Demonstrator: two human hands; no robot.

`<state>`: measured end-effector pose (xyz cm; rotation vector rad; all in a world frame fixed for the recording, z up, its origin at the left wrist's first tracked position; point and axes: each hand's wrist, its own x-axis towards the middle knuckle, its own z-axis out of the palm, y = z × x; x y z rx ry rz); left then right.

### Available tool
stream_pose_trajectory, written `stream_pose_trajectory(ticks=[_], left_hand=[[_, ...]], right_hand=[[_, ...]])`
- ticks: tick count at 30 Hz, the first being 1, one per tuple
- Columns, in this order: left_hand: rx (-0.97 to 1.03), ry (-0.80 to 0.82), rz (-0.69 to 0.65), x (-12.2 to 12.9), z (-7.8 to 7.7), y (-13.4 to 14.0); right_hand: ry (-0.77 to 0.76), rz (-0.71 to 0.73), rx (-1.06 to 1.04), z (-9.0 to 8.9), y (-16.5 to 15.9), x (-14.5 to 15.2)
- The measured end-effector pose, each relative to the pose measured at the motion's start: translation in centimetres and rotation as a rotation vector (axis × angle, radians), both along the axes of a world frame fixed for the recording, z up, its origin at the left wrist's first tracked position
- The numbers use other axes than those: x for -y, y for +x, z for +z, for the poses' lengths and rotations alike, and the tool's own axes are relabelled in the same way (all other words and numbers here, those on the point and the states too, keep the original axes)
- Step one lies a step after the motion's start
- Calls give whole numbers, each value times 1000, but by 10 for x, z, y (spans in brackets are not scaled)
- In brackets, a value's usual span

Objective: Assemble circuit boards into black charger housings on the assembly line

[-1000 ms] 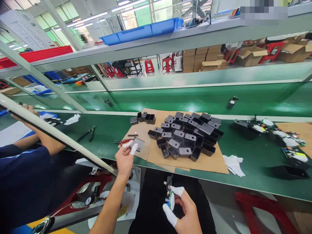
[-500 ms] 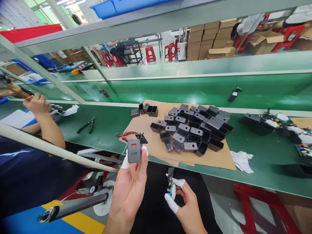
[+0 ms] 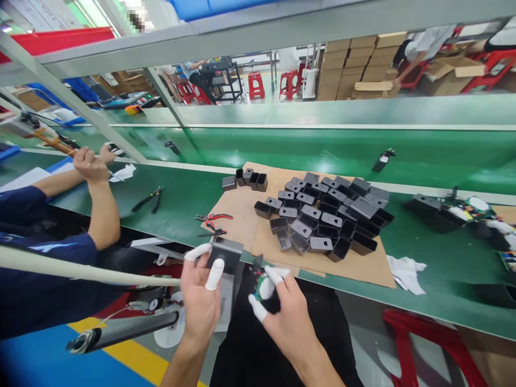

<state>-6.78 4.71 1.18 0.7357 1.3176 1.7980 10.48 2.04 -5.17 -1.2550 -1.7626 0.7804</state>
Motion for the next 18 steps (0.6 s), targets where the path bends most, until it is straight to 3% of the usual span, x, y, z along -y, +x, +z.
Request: stream_pose_trajectory(ticks=[2, 4, 7, 9, 13, 16, 18], left_hand=[[-272, 33, 149, 8, -11, -17], [-432, 35, 212, 15, -20, -31], [-534, 4, 219, 23, -28, -41], [-571, -4, 219, 25, -33, -45], [-706, 56, 208, 22, -51, -51], [-930, 155, 241, 13, -77, -57], [-1034, 210, 260, 3, -98, -58]], right_hand=[[83, 25, 103, 7, -24, -35], [142, 32, 222, 7, -49, -74], [150, -11, 330, -1, -77, -124], [148, -22, 340, -2, -82, -140], [144, -39, 152, 23, -66, -123], [23, -50, -133, 47, -61, -95], [-20, -28, -156, 51, -68, -87]])
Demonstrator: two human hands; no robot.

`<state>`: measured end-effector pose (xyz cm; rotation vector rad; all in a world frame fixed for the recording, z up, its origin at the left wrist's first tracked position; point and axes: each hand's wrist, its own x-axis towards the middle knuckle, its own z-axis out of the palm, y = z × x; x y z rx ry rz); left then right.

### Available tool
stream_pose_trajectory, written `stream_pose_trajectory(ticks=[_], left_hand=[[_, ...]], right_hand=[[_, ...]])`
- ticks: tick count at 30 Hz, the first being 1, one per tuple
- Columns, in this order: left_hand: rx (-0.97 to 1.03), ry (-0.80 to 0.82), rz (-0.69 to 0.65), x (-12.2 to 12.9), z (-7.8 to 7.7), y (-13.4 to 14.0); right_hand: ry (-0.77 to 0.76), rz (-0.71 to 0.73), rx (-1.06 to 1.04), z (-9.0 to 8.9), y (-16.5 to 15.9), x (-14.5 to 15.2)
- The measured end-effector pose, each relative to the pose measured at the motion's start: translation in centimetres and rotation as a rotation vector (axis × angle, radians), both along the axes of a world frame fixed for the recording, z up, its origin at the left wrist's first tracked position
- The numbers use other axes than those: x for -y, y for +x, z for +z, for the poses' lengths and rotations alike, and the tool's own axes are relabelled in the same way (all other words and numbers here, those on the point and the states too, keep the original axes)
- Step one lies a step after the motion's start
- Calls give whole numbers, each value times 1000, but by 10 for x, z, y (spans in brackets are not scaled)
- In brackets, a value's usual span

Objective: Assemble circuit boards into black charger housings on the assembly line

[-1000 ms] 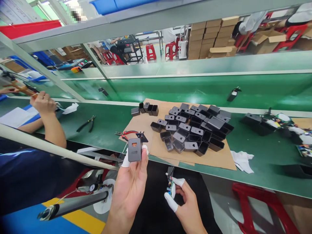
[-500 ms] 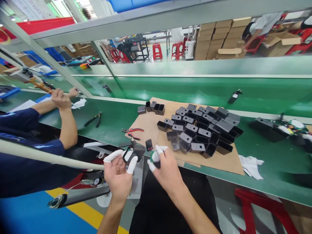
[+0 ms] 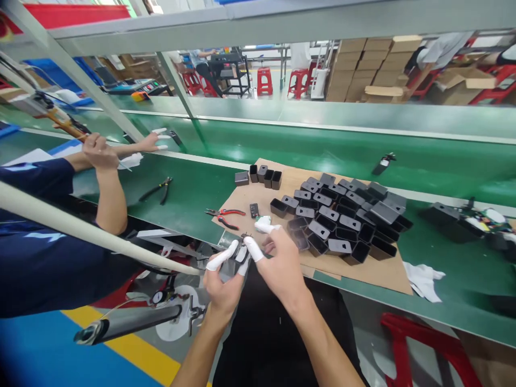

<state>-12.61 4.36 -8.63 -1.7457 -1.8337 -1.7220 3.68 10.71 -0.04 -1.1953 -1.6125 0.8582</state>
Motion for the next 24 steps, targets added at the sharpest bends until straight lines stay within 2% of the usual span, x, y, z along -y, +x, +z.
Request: stream_pose_trajectory(ticks=[2, 5, 8, 11, 14, 16, 22, 24], left_hand=[[-20, 28, 12, -11, -20, 2], [29, 49, 55, -28, -41, 10], [70, 65, 108, -41, -52, 21], [110, 74, 166, -48, -57, 31], [146, 54, 168, -47, -54, 34], [151, 23, 108, -42, -46, 30], [216, -255, -364, -32, -17, -5], [221, -318, -432, -35, -12, -13]], right_hand=[[25, 18, 56, -8, -11, -1], [136, 10, 140, -35, -23, -10], [254, 3, 183, -60, -25, -14], [312, 18, 213, -71, -22, -12], [377, 48, 278, -71, -20, -8], [400, 72, 339, -67, -20, -6], [441, 87, 456, -62, -17, -4], [461, 102, 468, -64, -14, -2]])
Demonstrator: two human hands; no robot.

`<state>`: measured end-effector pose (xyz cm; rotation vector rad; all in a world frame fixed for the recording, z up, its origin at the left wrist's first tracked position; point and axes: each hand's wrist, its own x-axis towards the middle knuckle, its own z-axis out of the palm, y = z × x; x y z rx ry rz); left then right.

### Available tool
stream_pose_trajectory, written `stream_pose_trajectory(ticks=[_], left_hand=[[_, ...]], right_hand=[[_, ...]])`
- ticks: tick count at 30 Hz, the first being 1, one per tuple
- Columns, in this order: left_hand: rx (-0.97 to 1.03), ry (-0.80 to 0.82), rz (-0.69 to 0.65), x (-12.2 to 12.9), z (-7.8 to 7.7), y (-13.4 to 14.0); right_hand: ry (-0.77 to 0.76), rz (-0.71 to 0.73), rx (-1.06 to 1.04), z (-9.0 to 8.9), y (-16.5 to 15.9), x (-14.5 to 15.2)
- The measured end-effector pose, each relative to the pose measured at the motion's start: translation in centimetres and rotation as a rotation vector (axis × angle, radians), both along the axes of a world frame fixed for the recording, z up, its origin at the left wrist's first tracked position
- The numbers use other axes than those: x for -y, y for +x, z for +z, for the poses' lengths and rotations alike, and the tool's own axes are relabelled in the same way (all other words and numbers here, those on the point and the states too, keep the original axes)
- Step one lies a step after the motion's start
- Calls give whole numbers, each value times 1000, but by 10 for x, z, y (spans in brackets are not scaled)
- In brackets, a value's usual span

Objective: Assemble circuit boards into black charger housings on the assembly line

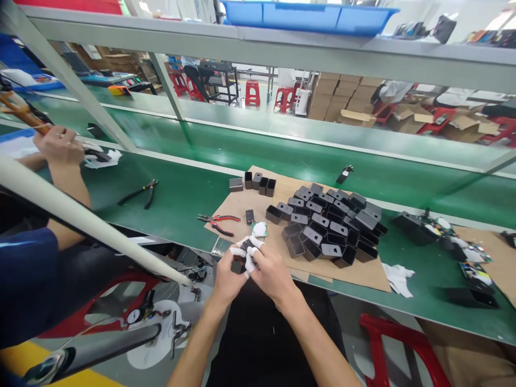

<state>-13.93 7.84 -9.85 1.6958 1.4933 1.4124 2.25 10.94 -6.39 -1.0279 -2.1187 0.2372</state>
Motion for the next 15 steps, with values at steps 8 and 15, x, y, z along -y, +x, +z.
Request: stream_pose_trajectory(ticks=[8, 15], left_hand=[[33, -24, 167, -3, -10, 13], [19, 5, 248, -2, -13, 22]], right_hand=[[39, 14, -9, -12, 12, 12], [-10, 122, -34, -13, 21, 7]])
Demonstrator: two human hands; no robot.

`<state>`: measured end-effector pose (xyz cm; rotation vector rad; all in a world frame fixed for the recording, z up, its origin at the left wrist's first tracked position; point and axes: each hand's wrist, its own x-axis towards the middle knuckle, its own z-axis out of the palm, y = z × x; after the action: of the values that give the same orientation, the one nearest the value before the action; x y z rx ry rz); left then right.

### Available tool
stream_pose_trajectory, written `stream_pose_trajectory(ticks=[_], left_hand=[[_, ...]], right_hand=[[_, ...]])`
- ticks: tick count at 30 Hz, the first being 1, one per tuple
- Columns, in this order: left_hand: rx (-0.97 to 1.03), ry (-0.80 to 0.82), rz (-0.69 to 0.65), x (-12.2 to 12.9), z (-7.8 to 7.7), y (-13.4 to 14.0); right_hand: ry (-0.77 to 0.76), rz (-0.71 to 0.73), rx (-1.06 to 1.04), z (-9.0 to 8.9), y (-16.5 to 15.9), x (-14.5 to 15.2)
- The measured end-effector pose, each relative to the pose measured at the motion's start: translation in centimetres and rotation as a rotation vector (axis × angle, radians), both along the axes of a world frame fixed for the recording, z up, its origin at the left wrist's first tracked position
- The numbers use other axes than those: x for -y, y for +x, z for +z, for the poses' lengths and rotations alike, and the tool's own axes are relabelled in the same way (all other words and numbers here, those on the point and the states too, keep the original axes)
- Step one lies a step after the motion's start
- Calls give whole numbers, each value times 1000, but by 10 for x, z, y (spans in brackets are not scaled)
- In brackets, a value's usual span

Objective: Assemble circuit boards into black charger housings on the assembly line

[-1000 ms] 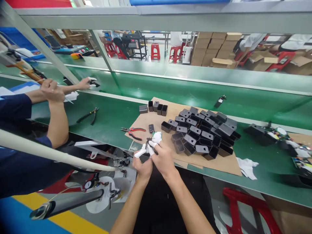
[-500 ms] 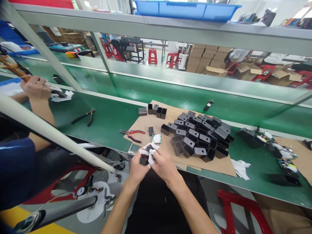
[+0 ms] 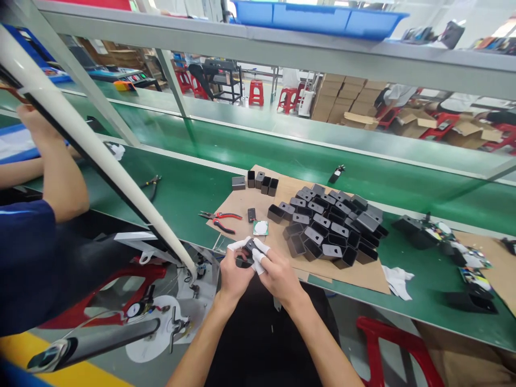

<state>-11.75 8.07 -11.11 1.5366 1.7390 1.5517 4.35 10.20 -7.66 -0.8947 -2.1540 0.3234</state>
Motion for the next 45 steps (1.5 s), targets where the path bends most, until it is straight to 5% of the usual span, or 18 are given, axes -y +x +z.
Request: stream_pose_trajectory(ticks=[16, 28, 36, 40, 45], left_hand=[[-81, 68, -26, -5, 0, -7], [-161, 230, -60, -9, -6, -7], [-162, 216, -156, -7, -3, -25], [-175, 155, -91, -25, 10, -32], [-325, -1, -170, -69, 21, -16]], right_hand=[[-56, 41, -75, 2, -6, -7], [-2, -78, -114, -12, -14, -7], [38, -145, -190, 8, 0, 0], [105, -341, -241, 6, 10, 14], [62, -425, -113, -12, 5, 17]])
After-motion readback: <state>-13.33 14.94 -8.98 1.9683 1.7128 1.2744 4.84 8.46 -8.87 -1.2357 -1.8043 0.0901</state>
